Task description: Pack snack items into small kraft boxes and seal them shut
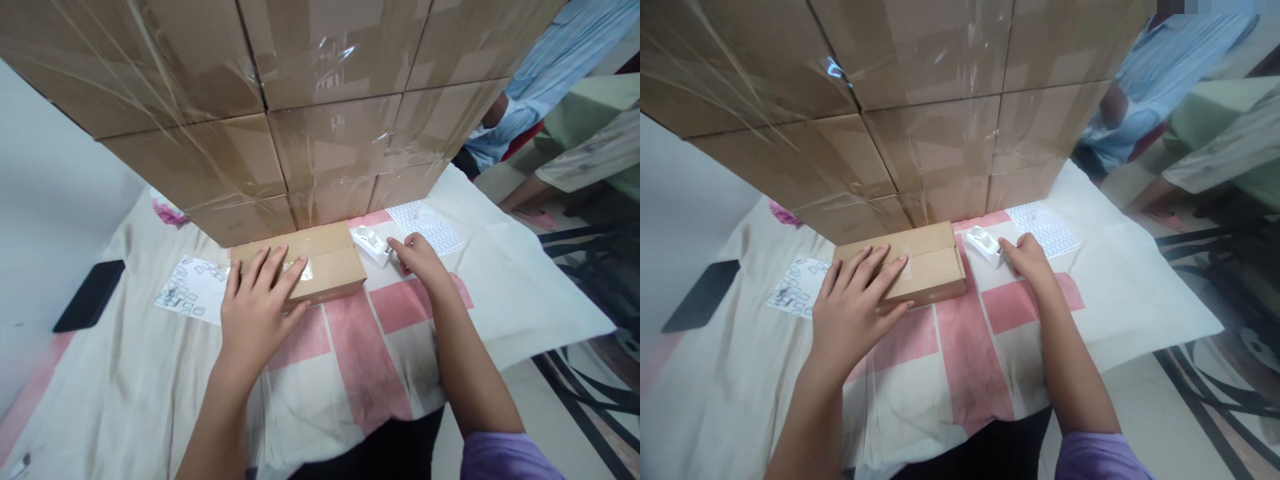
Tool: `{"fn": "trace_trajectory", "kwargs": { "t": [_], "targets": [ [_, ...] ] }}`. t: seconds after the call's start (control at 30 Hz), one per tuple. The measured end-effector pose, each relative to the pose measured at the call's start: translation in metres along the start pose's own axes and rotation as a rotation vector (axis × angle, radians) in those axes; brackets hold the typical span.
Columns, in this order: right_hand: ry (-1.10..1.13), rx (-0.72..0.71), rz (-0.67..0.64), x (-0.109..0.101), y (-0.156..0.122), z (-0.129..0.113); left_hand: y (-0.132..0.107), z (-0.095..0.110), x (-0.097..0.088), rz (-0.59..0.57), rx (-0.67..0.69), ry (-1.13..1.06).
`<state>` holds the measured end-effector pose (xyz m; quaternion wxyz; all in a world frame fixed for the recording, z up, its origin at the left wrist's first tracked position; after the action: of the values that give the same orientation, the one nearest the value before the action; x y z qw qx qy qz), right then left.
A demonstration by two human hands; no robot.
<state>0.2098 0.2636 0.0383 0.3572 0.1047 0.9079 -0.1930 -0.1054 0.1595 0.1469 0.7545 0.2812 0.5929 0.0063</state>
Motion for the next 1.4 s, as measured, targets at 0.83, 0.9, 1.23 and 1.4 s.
{"fn": "trace_trajectory", "kwargs": {
  "t": [0.83, 0.9, 1.23, 1.4],
  "targets": [
    [0.133, -0.237, -0.163, 0.016, 0.018, -0.005, -0.002, 0.0, 0.0, 0.012, 0.012, -0.007],
    [0.143, -0.259, -0.137, 0.015, 0.018, -0.009, -0.002, 0.001, -0.001, 0.016, 0.014, -0.008],
    [0.156, -0.345, -0.086, 0.016, 0.009, -0.023, -0.001, -0.006, -0.001, 0.0, -0.006, -0.027],
    [0.191, -0.364, -0.067, 0.017, 0.016, -0.022, -0.002, 0.066, -0.026, 0.12, 0.059, -0.195]
  ]
}}
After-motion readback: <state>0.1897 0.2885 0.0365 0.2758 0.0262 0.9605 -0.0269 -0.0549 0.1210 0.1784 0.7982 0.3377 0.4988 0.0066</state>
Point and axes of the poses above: each hand's wrist, its own y-axis towards the middle knuckle, its own x-axis out of the palm, z = x × y, the point moved 10 cm from there along y, towards the middle knuckle, and after that the axes turned 9 degrees about -y, right-handed, at the moved point
